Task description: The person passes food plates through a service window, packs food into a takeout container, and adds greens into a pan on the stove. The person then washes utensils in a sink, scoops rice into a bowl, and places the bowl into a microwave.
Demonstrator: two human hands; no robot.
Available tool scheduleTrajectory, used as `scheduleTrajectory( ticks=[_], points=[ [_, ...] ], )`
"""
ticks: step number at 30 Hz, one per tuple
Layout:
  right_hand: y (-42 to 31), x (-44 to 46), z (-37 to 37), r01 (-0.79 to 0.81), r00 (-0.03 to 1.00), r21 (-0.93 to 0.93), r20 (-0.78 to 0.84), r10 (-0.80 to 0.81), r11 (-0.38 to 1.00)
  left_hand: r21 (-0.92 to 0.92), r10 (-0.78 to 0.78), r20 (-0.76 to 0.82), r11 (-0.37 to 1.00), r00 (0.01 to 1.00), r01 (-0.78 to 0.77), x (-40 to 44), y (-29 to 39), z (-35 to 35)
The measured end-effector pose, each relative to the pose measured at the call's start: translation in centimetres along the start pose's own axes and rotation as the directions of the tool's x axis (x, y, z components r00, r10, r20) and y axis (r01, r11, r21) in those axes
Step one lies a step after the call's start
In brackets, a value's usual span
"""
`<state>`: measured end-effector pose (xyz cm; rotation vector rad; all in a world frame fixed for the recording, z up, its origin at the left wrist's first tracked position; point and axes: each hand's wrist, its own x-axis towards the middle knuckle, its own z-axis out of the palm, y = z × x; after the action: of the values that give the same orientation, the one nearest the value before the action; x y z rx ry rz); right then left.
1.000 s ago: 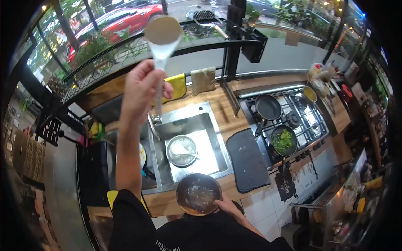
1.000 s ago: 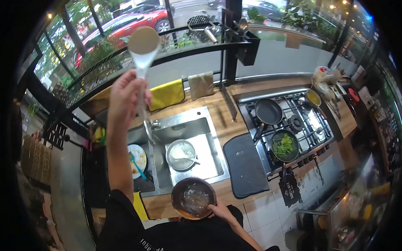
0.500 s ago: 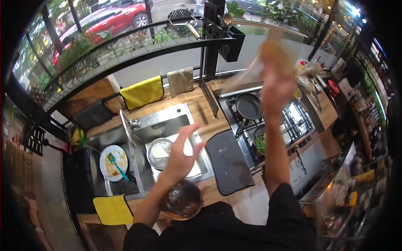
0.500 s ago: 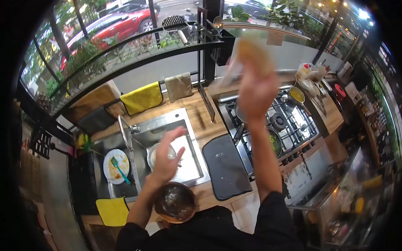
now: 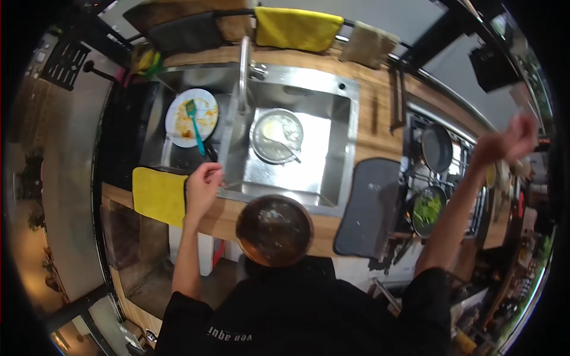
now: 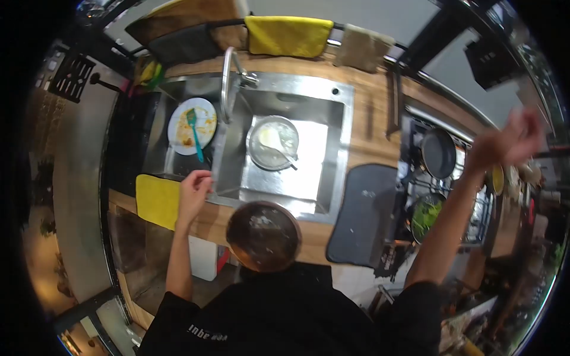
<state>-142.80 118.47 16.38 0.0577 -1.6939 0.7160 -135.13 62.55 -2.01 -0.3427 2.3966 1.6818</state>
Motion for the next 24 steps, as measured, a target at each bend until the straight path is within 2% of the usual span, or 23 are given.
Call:
scheduleTrajectory(
  ticks=[1,2,3,4,5,6,8,9,11,12,13,14,15,16,18,19,20,22,23,24],
  points=[
    [-1.3,-6.6,1.8,0.028,1.0,-0.01,0.009,-0.028,1.0,0.008,0.019,-0.011,1.0,1.0,-0.019,1.9,-0.1,0.6],
    [-2.6,-13.3,3.6,0.057,0.998,-0.02,0.019,-0.056,0.998,0.061,0.159,0.017,0.985,0.987,-0.159,4.5,-1.0,1.0],
    [-5.3,-18.8,6.7,-0.147,0.914,-0.048,0.375,0.154,0.988,0.156,0.387,-0.028,0.912,0.922,-0.379,7.6,-1.3,2.1],
    [-8.0,-24.3,9.9,-0.271,0.667,-0.205,0.665,0.337,0.941,0.201,0.435,0.025,0.88,0.9,-0.431,10.0,0.7,2.9],
    [-6.8,-30.0,13.0,-0.217,0.226,-0.381,0.876,0.426,0.899,0.218,0.586,0.061,0.782,0.808,-0.584,12.5,2.3,3.8],
    [-7.8,-35.5,15.6,-0.131,0.291,-0.324,0.891,0.349,0.937,0.269,0.63,0.125,0.722,0.767,-0.637,15.0,3.7,4.5],
    [-6.8,-42.3,18.9,0.143,0.089,-0.264,0.963,0.253,0.954,0.333,0.654,0.242,0.638,0.717,-0.694,20.2,5.0,6.2],
    [-6.8,-43.6,19.8,0.138,0.086,-0.264,0.963,0.254,0.955,0.35,0.642,0.289,0.619,0.71,-0.703,22.3,4.9,7.0],
    [-6.6,-44.9,21.5,0.264,-0.165,-0.342,0.905,0.392,0.902,0.382,0.772,0.282,0.454,0.569,-0.805,25.6,4.6,8.4],
    [-6.8,-45.3,21.5,0.267,-0.175,-0.348,0.899,0.401,0.899,0.39,0.795,0.28,0.417,0.538,-0.821,27.1,3.7,8.9],
    [-7.0,-45.1,21.9,0.187,-0.156,-0.441,0.869,0.47,0.878,0.398,0.817,0.277,0.381,0.505,-0.835,28.3,3.3,9.2],
    [-7.2,-44.7,22.0,0.105,-0.142,-0.53,0.829,0.54,0.841,0.27,0.734,0.307,0.543,0.606,-0.795,29.3,2.7,9.5],
    [-6.2,-46.6,22.0,-0.025,-0.024,-0.563,0.826,0.563,0.826,0.192,0.692,0.334,0.615,0.641,-0.764,29.7,2.5,9.8],
    [-7.4,-44.5,21.9,-0.012,-0.016,-0.577,0.817,0.577,0.817,0.118,0.647,0.359,0.684,0.673,-0.72,30.2,2.3,10.1],
    [-10.9,-39.8,20.8,-0.127,-0.003,-0.618,0.783,0.622,0.776,0.161,0.639,0.241,0.716,0.73,-0.679,30.7,1.8,10.2],
    [-12.2,-38.2,20.1,-0.213,0.045,-0.607,0.776,0.629,0.765,0.16,0.677,0.247,0.678,0.694,-0.718,31.1,1.0,9.9],
    [-12.6,-38.0,19.5,-0.196,0.061,-0.618,0.768,0.638,0.762,0.137,0.69,0.243,0.672,0.682,-0.728,31.2,0.3,9.6],
    [-13.2,-37.6,19.1,-0.283,0.162,-0.568,0.766,0.622,0.773,0.26,0.757,0.387,0.459,0.527,-0.85,30.9,0.1,9.0],
    [-13.5,-37.2,18.9,-0.398,0.06,-0.595,0.743,0.667,0.698,0.244,0.77,0.379,0.452,0.513,-0.858,31.0,0.4,9.1],
    [-15.8,-33.9,19.1,-0.54,-0.195,-0.696,0.65,0.734,0.473,0.3,0.778,0.373,0.415,0.506,-0.859,30.6,0.8,9.0]
  ],
)
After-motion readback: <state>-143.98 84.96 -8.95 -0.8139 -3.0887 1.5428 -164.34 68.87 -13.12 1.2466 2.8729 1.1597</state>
